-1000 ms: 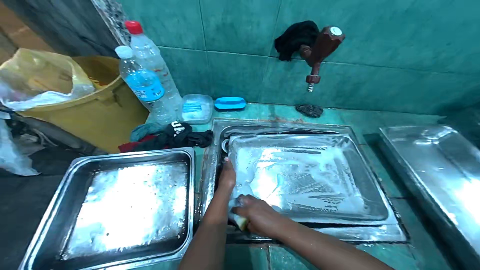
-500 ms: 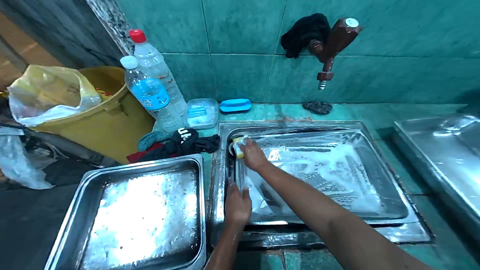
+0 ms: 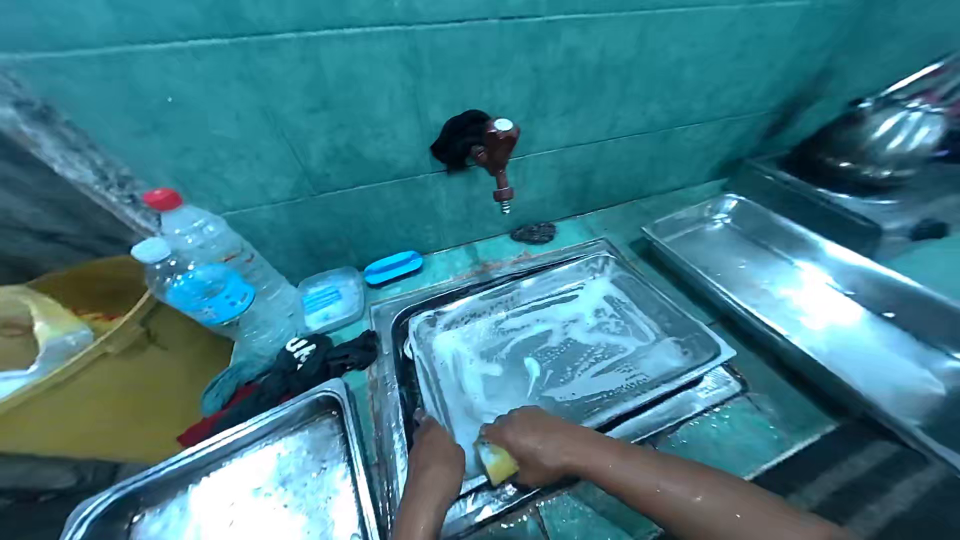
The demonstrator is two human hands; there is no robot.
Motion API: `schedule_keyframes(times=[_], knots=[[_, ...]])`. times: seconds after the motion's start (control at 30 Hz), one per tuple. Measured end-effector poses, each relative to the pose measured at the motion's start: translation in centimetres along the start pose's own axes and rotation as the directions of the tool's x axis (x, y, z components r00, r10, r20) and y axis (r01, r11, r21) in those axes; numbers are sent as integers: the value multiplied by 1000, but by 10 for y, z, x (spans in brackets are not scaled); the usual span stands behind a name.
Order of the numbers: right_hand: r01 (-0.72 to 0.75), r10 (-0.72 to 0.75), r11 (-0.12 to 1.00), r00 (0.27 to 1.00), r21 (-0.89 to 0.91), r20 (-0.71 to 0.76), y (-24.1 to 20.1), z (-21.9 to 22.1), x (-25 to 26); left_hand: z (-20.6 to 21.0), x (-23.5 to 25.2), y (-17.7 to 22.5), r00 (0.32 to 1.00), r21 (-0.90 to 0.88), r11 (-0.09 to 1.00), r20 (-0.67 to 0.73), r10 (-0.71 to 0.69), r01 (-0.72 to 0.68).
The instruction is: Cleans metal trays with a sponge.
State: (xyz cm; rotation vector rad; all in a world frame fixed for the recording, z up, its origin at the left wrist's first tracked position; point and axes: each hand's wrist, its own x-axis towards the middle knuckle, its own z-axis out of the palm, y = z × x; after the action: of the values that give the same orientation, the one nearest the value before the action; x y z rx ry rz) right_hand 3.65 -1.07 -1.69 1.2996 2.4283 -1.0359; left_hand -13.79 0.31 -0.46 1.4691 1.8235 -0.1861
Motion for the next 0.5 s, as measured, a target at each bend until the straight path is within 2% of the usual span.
schedule_keyframes(times=[0.1, 0.17, 0.2, 0.27, 0.3, 0.37, 0.43, 0.47, 0.5], knots=[[78, -81, 996, 994, -46, -71, -33, -42, -25, -33, -28, -6, 974, -120, 972, -131, 187, -202], [120, -125, 992, 983, -40, -133, -47, -73, -45, -53, -42, -24, 887, -143, 891, -249, 389, -431], [132, -136, 991, 979, -36, -151, -52, -89, -55, -59, -45, -34, 799, -102, 809, -272, 536, -578], [180, -182, 983, 965, -29, -187, -57, -116, -71, -61, -39, -51, 515, -52, 526, -304, 802, -849], [220, -223, 975, 953, -34, -206, -58, -127, -75, -55, -36, -52, 392, -67, 394, -354, 849, -916], [276, -283, 959, 937, -63, -206, -61, -148, -80, -29, -35, -44, 274, -120, 253, -587, 762, -960], [302, -314, 949, 927, -90, -205, -65, -162, -77, -3, -30, -26, 181, -89, 189, -811, 556, -978], [302, -320, 947, 920, -113, -226, -66, -168, -74, 5, -30, -14, 175, -104, 183, -884, 433, -978], [285, -318, 946, 904, -152, -287, -65, -171, -72, 10, -33, -3, 202, -137, 214, -926, 319, -967]])
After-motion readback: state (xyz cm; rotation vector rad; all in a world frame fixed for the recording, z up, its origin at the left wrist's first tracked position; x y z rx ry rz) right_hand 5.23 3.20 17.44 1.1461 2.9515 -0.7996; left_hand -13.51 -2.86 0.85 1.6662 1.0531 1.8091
